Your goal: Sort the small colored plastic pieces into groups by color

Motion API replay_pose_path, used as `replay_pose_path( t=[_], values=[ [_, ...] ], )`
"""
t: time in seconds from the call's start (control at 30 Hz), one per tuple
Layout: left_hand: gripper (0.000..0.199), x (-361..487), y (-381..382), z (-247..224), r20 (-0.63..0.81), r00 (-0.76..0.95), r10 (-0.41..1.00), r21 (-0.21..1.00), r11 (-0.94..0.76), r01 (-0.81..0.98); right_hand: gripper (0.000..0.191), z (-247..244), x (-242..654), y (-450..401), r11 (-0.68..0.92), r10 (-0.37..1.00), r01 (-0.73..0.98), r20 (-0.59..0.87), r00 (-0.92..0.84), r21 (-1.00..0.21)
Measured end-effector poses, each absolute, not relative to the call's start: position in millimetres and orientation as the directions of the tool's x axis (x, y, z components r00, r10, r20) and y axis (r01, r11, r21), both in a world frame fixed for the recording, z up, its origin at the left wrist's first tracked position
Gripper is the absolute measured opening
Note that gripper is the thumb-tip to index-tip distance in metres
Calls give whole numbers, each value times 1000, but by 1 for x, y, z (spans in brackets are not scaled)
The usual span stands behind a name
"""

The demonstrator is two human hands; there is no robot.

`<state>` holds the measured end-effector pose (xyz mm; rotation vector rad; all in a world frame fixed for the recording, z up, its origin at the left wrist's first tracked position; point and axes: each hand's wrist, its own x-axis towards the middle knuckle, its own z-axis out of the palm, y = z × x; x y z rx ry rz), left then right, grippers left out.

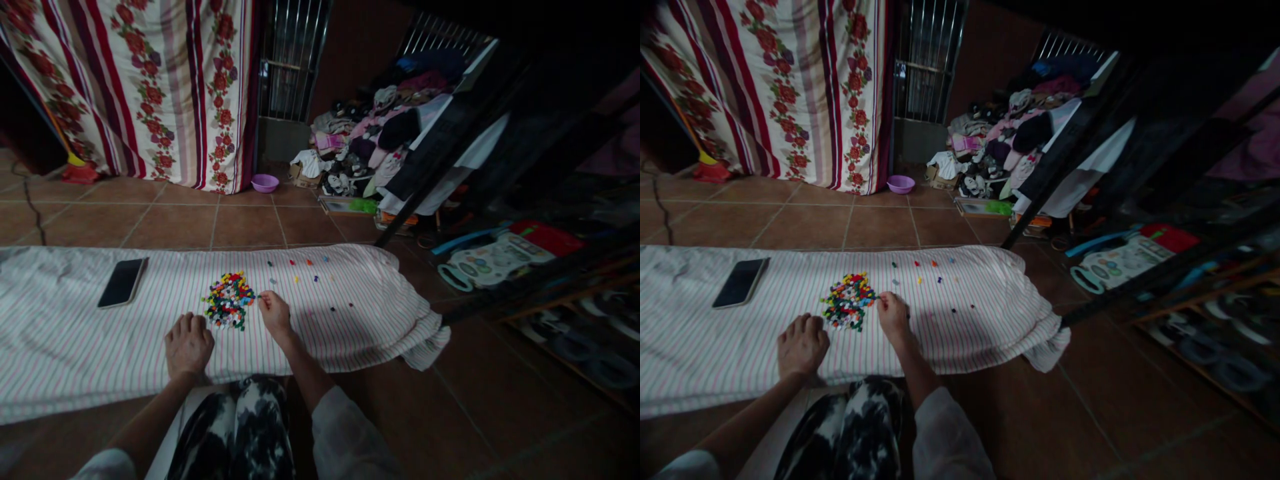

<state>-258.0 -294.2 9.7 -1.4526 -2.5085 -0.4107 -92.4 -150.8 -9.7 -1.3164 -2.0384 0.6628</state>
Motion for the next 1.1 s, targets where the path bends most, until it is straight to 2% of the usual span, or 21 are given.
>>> replay_pose_path(
  t=[0.2, 0.57, 1.1],
  values=[
    [24, -259, -293, 8, 312, -483, 818, 99, 478, 873, 18, 13, -91, -84, 246, 969, 729, 146, -199, -639],
    [24, -261, -291, 0, 319, -479, 818, 107, 471, 876, 23, 15, -104, -22, 143, 990, 879, 50, -135, -455],
    [24, -262, -290, -1, 308, -489, 816, 105, 482, 870, 27, 10, -110, -7, 219, 974, 873, 50, -219, -435]
  ],
)
